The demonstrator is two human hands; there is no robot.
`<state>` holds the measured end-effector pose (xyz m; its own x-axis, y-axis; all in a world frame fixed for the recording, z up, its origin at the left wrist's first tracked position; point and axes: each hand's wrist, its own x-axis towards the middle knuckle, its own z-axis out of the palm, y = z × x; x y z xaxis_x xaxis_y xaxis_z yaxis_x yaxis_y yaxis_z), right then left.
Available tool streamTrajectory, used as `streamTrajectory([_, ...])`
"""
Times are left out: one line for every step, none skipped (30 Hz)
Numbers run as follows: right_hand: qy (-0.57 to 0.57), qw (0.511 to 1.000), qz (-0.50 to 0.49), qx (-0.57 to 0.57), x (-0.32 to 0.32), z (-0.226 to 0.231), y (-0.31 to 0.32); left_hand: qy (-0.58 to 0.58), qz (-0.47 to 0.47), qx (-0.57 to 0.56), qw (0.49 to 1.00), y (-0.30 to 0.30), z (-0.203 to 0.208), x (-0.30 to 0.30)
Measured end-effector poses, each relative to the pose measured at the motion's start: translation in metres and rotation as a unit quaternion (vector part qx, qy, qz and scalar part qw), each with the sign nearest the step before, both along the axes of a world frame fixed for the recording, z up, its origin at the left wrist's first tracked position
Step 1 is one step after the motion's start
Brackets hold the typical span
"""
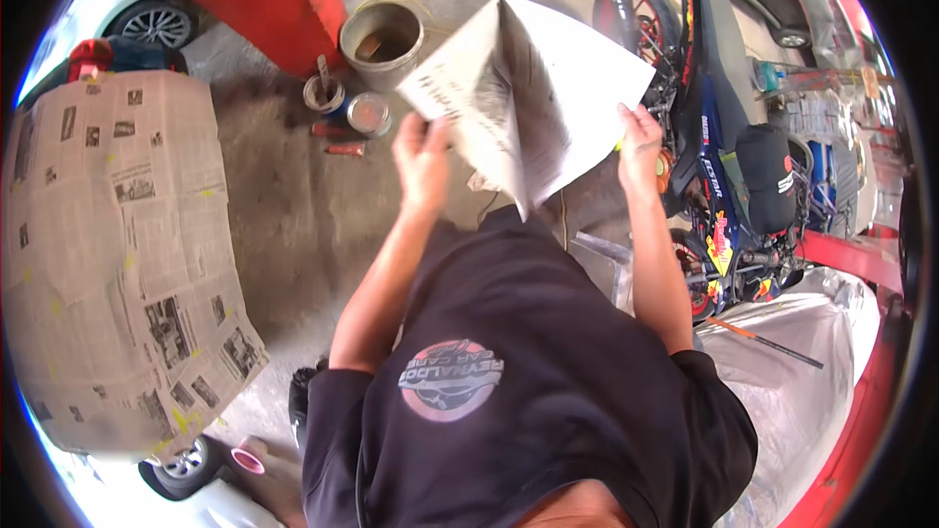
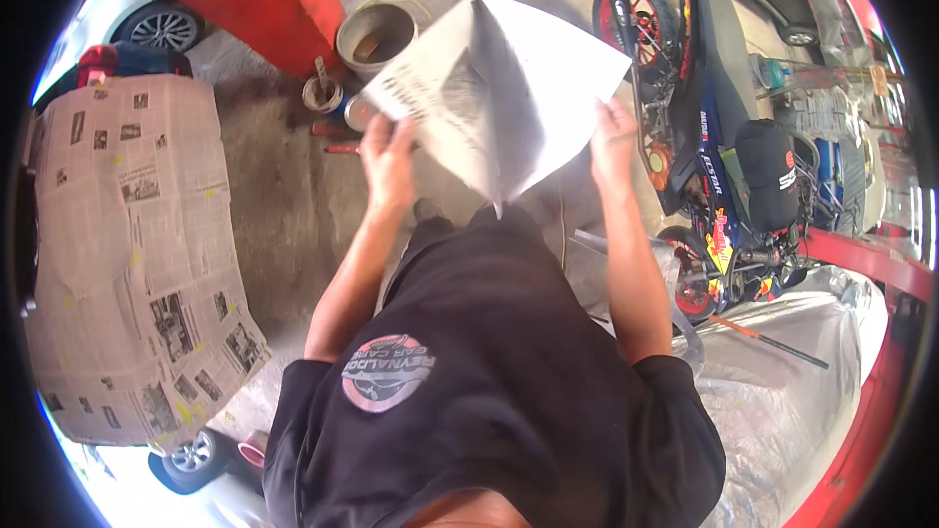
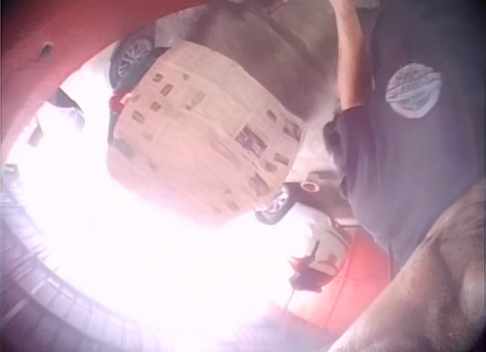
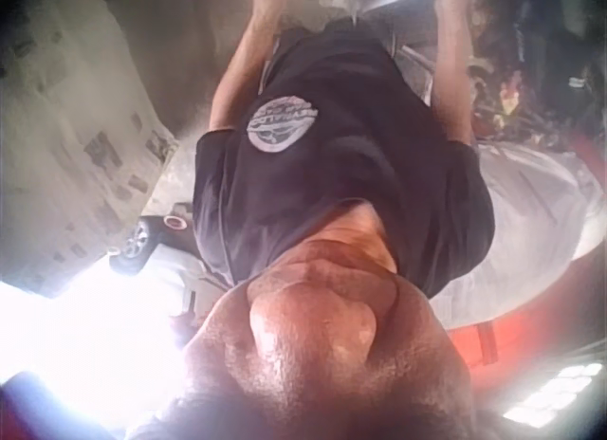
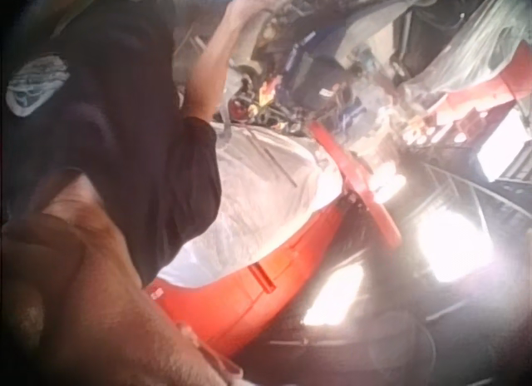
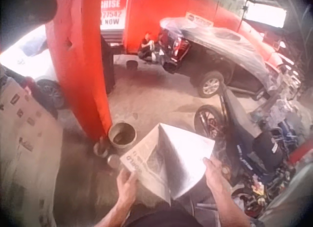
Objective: The person covers parts of a car with newspaper and secures them using masking tape. They handle newspaper sheets and tape rolls to mask the vehicle's body panels and rear bumper area.
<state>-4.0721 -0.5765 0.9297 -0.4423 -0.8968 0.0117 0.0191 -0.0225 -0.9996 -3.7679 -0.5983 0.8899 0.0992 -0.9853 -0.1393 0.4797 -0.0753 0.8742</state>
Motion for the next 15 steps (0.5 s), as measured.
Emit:
streamTrajectory([0.02, 1.0, -0.011, 0.006, -0.014, 0.007, -0.008, -0.003, 0.027, 0.023, 0.999, -0.007, -0.02, 0.022])
streamTrajectory([0.04, 0.999, -0.022, 0.013, -0.028, 0.012, -0.013, 0.025, 0.019, 0.045, 0.998, -0.011, -0.03, 0.044])
streamTrajectory([0.052, 0.999, -0.014, -0.006, -0.036, 0.017, -0.021, 0.0, -0.005, 0.071, 0.997, -0.013, -0.048, 0.07])
streamTrajectory([0.095, 0.995, -0.006, -0.003, -0.043, 0.022, -0.026, -0.035, -0.018, 0.09, 0.995, -0.015, -0.057, 0.091])
streamTrajectory([0.137, 0.991, 0.002, -0.001, -0.05, 0.028, -0.03, -0.04, -0.007, 0.107, 0.993, -0.018, -0.065, 0.102])
streamTrajectory([0.199, 0.98, 0.018, 0.005, -0.054, 0.037, -0.036, -0.061, -0.002, 0.132, 0.989, -0.02, -0.069, 0.113])
streamTrajectory([0.259, 0.965, 0.034, 0.007, -0.056, 0.047, -0.043, -0.071, 0.004, 0.141, 0.987, -0.024, -0.089, 0.128])
streamTrajectory([0.285, 0.957, 0.053, -0.006, -0.039, 0.067, -0.047, -0.083, 0.013, 0.153, 0.985, -0.026, -0.117, 0.142])
streamTrajectory([0.312, 0.948, 0.068, -0.019, -0.013, 0.094, -0.047, -0.108, 0.012, 0.173, 0.979, -0.025, -0.138, 0.153])
streamTrajectory([0.338, 0.937, 0.081, -0.034, 0.003, 0.112, -0.045, -0.133, 0.013, 0.19, 0.973, -0.025, -0.155, 0.164])
streamTrajectory([0.391, 0.913, 0.108, -0.029, 0.006, 0.122, -0.046, -0.156, 0.015, 0.203, 0.967, -0.027, -0.17, 0.172])
streamTrajectory([0.403, 0.904, 0.143, -0.027, 0.012, 0.131, -0.047, -0.137, 0.017, 0.192, 0.972, -0.022, -0.188, 0.179])
streamTrajectory([0.413, 0.894, 0.152, -0.081, 0.024, 0.139, -0.046, -0.078, 0.016, 0.215, 0.973, -0.02, -0.201, 0.183])
streamTrajectory([0.436, 0.878, 0.173, -0.095, 0.027, 0.144, -0.047, -0.077, 0.027, 0.238, 0.968, -0.019, -0.204, 0.176])
streamTrajectory([0.451, 0.868, 0.183, -0.095, 0.035, 0.158, -0.043, -0.097, 0.002, 0.282, 0.954, -0.021, -0.196, 0.163])
